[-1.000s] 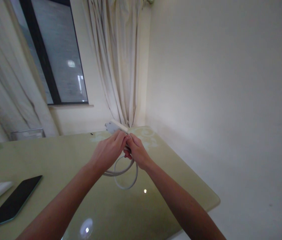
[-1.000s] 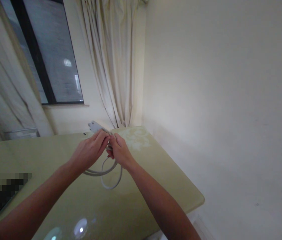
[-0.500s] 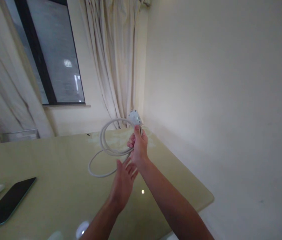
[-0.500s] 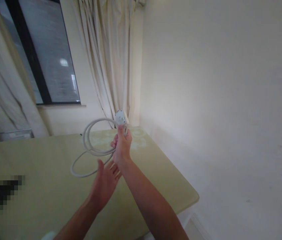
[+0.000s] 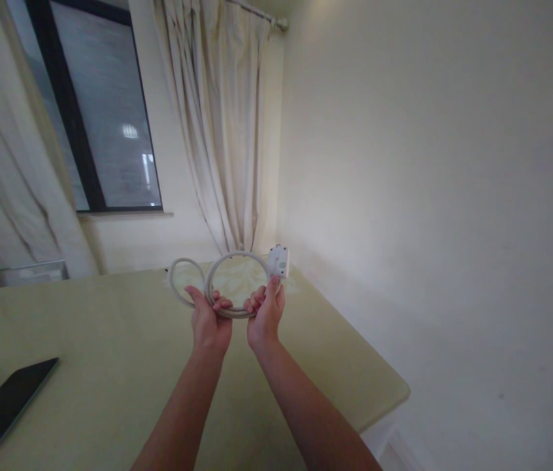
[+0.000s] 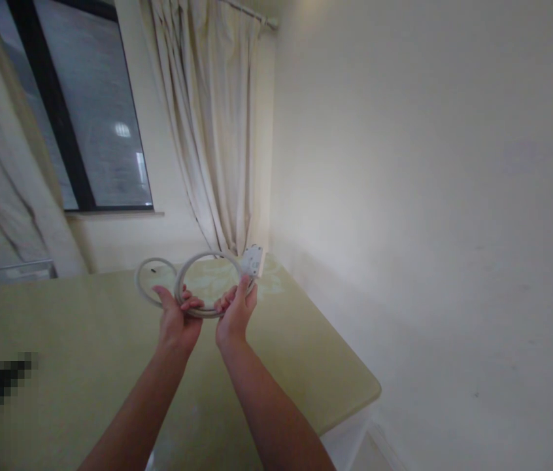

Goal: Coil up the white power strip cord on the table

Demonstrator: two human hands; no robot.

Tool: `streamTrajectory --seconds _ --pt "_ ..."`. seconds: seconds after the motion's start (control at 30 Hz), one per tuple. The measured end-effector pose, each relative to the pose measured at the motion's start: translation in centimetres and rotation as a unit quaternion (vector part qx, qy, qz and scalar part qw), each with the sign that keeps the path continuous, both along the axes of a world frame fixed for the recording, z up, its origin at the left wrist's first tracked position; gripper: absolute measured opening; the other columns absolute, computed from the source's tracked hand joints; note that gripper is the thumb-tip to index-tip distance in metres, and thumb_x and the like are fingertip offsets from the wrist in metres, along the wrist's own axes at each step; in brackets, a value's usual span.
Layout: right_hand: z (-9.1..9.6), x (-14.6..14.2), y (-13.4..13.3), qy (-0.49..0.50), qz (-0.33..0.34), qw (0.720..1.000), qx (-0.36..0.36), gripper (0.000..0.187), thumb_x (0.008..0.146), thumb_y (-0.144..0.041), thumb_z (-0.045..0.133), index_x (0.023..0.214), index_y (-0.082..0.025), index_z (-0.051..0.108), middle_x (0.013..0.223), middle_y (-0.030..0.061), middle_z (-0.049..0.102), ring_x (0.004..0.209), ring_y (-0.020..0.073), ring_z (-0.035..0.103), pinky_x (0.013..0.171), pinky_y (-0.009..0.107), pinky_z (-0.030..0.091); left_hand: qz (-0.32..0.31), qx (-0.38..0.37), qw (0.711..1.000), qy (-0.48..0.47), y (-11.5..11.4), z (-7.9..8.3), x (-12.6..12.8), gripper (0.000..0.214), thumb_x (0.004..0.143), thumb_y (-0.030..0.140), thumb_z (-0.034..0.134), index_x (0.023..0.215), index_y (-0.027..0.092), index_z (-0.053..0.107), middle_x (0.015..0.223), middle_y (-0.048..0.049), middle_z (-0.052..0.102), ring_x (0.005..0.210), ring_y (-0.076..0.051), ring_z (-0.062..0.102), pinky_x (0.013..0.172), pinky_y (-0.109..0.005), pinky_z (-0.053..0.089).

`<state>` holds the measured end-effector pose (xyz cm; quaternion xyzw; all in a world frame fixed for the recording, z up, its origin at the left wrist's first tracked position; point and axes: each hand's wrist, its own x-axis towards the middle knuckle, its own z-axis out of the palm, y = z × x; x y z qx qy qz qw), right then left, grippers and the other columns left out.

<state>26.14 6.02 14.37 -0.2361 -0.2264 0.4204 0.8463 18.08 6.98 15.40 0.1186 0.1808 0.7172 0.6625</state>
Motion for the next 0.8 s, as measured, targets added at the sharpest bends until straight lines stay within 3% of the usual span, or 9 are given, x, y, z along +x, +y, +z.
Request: streamTrajectory --seconds 0.13,0.27,0.33,0.43,0.57,0.6,0.67,0.73,0.8 --pt "-0.8 0.5 -0.1 -0.03 0.01 0.999 -0.026 0.061 0.081 -0.077 0.066 0.081 -0.027 0.031 0.053 -0.0152 0.027 0.041 0.006 0.024 0.04 0.019 0.032 -0.081 0.02 0.995 0.052 0.7 0.4 -1.8 0.035 0.097 0.05 0.066 0.087 0.016 0.059 0.059 0.0081 0.054 0.038 -0.001 0.039 0.041 -0.013 0.039" --pt "-2.4 1.5 0.1 -0.056 0.012 0.997 -0.056 0.059 0.075 -0.071 0.076 0.084 -0.027 0.038 0.05 -0.0165 0.03 0.038 0.0059 0.027 0.038 0.019 0.035 -0.14 0.086 0.967 0.196 0.9 -0.4 -2.5 0.04 0.083 0.054 0.08 0.084 0.018 0.06 0.047 0.0149 0.033 0.033 -0.003 0.025 0.034 -0.015 0.026" --pt "-3.3 2.2 0.4 -0.084 0.009 0.994 -0.068 0.056 0.071 -0.064 0.082 0.088 -0.026 0.044 0.048 -0.0167 0.034 0.036 0.0061 0.03 0.038 0.02 0.038 -0.162 0.108 0.94 0.279 0.8 -1.0 -3.0 0.04 0.079 0.049 0.085 0.075 0.02 0.057 0.046 0.015 0.031 0.034 -0.003 0.027 0.038 -0.015 0.035" --pt "-4.5 3.5 0.7 -0.146 0.023 0.985 -0.086 0.052 0.069 -0.059 0.084 0.087 -0.024 0.049 0.044 -0.0156 0.039 0.034 0.007 0.034 0.037 0.022 0.041 -0.242 0.101 0.888 0.378 0.7 -1.6 -4.3 0.036 0.077 0.029 0.088 0.064 0.019 0.056 0.048 0.0091 0.047 0.039 -0.006 0.045 0.053 -0.02 0.051" --pt "-5.2 4.7 0.9 -0.267 0.053 0.956 -0.109 0.043 0.073 -0.053 0.081 0.085 -0.023 0.053 0.044 -0.0131 0.044 0.031 0.0089 0.04 0.031 0.02 0.035 -0.354 0.105 0.815 0.447 0.3 -2.0 -6.0 0.021 0.069 0.015 0.091 0.07 0.015 0.07 0.067 -0.0069 0.07 0.069 -0.02 0.072 0.063 -0.024 0.056" --pt "-5.2 4.9 1.0 -0.287 0.052 0.95 -0.111 0.041 0.074 -0.051 0.08 0.086 -0.022 0.054 0.044 -0.0128 0.044 0.031 0.0089 0.04 0.03 0.02 0.034 -0.34 0.109 0.821 0.444 0.1 -2.2 -6.0 0.021 0.069 0.018 0.092 0.081 0.014 0.074 0.071 -0.0078 0.071 0.071 -0.021 0.072 0.062 -0.024 0.055" --pt "-5.1 5.0 1.1 -0.298 0.05 0.947 -0.109 0.037 0.076 -0.049 0.078 0.088 -0.022 0.056 0.045 -0.013 0.044 0.03 0.0087 0.039 0.029 0.02 0.034 -0.26 0.115 0.871 0.402 -0.3 -2.7 -5.6 0.047 0.07 0.031 0.093 0.111 0.017 0.076 0.077 -0.0054 0.071 0.067 -0.018 0.069 0.059 -0.023 0.054" --pt "-4.9 5.0 1.3 -0.278 0.059 0.953 -0.1 0.035 0.077 -0.047 0.077 0.089 -0.022 0.055 0.045 -0.0137 0.042 0.03 0.0078 0.036 0.03 0.02 0.034 -0.181 0.125 0.92 0.323 -0.5 -3.3 -4.7 0.074 0.071 0.048 0.091 0.137 0.027 0.065 0.086 -0.0037 0.072 0.063 -0.014 0.064 0.057 -0.023 0.054" --pt "-4.7 5.3 1.4 -0.257 0.086 0.959 -0.086 0.036 0.076 -0.046 0.078 0.089 -0.023 0.053 0.045 -0.0149 0.04 0.031 0.0066 0.032 0.03 0.019 0.033 -0.163 0.134 0.941 0.264 -0.6 -3.9 -4.1 0.087 0.07 0.063 0.085 0.147 0.034 0.056 0.104 -0.0064 0.073 0.068 -0.013 0.063 0.063 -0.027 0.057"
